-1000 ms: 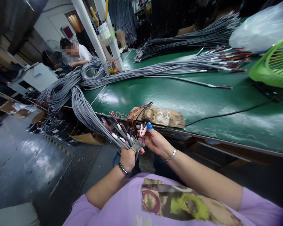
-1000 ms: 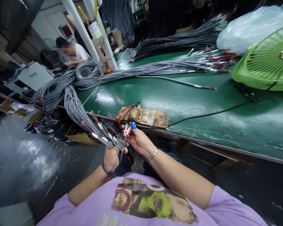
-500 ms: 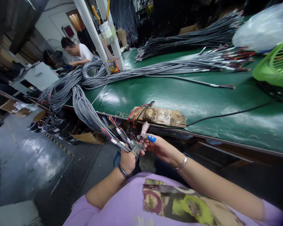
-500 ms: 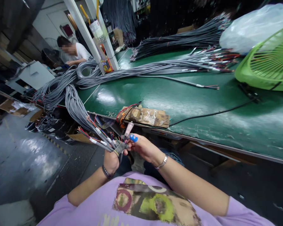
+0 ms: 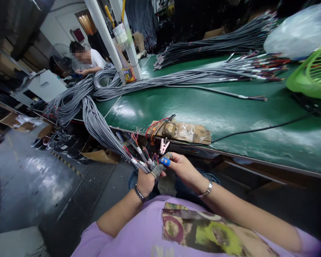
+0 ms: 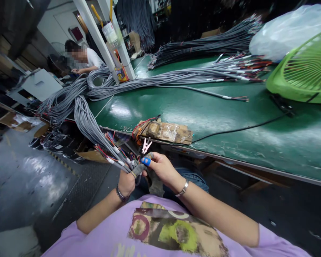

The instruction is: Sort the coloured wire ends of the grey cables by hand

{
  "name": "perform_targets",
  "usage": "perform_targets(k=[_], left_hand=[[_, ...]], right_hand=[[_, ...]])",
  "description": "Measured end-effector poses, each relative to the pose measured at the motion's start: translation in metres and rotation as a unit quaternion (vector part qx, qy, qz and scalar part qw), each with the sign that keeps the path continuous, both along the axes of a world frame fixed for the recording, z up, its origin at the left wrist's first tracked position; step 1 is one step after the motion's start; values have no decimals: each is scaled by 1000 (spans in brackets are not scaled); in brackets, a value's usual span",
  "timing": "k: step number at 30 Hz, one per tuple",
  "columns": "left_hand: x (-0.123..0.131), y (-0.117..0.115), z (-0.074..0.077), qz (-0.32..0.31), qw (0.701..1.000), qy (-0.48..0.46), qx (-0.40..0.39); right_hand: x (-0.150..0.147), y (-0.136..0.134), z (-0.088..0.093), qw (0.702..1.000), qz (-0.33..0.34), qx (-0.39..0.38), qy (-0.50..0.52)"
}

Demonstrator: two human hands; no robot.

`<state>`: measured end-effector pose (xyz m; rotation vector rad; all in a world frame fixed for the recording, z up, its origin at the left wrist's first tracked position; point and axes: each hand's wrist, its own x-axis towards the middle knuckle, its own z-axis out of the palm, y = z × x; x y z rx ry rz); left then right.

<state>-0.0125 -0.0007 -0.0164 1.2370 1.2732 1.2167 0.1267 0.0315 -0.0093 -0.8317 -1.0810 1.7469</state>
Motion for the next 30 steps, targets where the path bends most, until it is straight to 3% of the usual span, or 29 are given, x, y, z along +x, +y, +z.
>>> perform_targets(k=[7, 10, 13, 16, 20, 22, 27, 30], left_hand=[[2, 1, 2, 33, 997, -59, -23], [3, 3, 7, 32, 994, -102, -32], [4, 5, 12, 24, 990, -132, -44], [6, 8, 15, 15, 990, -136, -45], [8, 12, 14, 11, 991, -124, -41], [9, 14, 13, 9, 992, -116, -45], [12, 17, 13, 13, 993, -107, -54], [14, 17, 14, 16, 993, -107, -56]], right_hand=[[1, -2, -12, 996, -14, -53, 74], [6, 8, -21, 984, -29, -108, 135], [8, 23, -22, 976, 1, -162, 149], [7, 33, -15, 984, 28, -122, 126], [1, 35, -6, 997, -65, 11, 29], [-2, 34, -6, 995, -92, 28, 22], [-9, 38, -15, 980, -22, -96, 171], [-12, 41, -18, 968, -34, -135, 207]])
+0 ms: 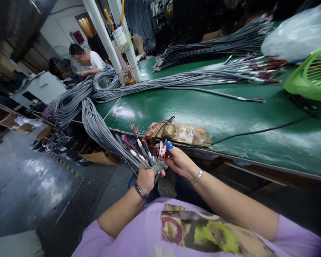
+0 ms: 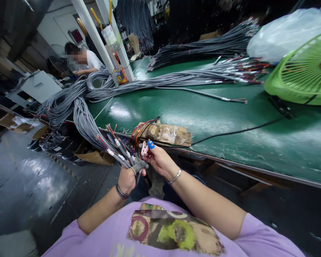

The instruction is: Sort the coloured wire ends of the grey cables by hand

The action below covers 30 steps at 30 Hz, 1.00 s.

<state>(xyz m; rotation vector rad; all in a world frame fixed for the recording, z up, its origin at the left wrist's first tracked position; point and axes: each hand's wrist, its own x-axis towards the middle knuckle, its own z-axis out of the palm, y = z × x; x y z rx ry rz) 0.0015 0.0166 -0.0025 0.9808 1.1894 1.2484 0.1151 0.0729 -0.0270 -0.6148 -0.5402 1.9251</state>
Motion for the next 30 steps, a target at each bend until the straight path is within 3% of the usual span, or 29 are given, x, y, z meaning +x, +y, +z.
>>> perform_targets(k=[8, 15, 20, 25, 30], left_hand=[[0, 0, -2, 4, 1000, 0, 9], [-4, -8, -2, 14, 1000, 5, 15], [-10, -14, -9, 6, 999, 35, 33], [-8, -13, -8, 35, 998, 26, 48], [-3, -9, 1, 48, 998, 4, 33]], right_hand=[[-3, -1, 1, 1000, -18, -4, 14], [2, -4, 5, 997, 43, -42, 42], [8, -5, 8, 996, 72, -29, 38], [9, -6, 9, 999, 37, 11, -4], [7, -9, 5, 982, -91, 75, -145]])
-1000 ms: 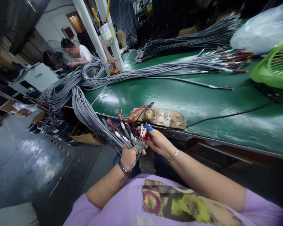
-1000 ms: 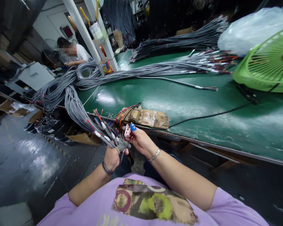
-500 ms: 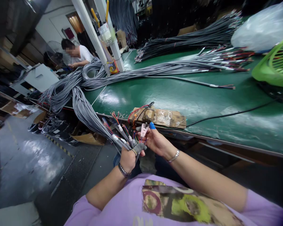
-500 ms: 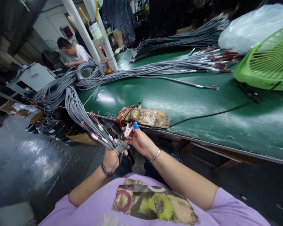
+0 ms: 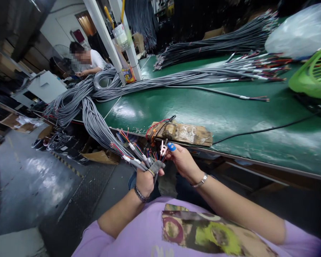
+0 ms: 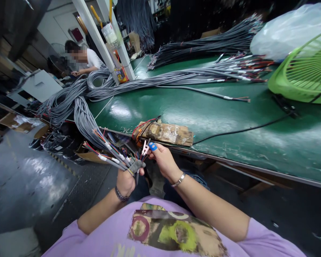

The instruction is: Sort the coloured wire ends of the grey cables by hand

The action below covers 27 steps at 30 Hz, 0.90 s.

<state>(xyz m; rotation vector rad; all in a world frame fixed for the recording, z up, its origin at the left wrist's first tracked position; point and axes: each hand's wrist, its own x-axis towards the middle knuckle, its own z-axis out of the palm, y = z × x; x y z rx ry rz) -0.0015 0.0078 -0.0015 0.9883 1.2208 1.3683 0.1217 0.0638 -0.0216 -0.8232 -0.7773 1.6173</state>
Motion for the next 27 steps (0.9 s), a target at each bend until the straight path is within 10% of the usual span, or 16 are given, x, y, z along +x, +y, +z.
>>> perform_targets(k=[7, 18, 27], left_hand=[[2, 3, -2, -2, 1000, 21, -13], [2, 2, -6, 2, 1000, 24, -11], [-7, -7, -15, -39, 994, 105, 3]], right_hand=[[-3, 6, -1, 982, 109, -83, 130], [-5, 5, 0, 975, 100, -118, 159], [13, -25, 2, 987, 147, 44, -39]])
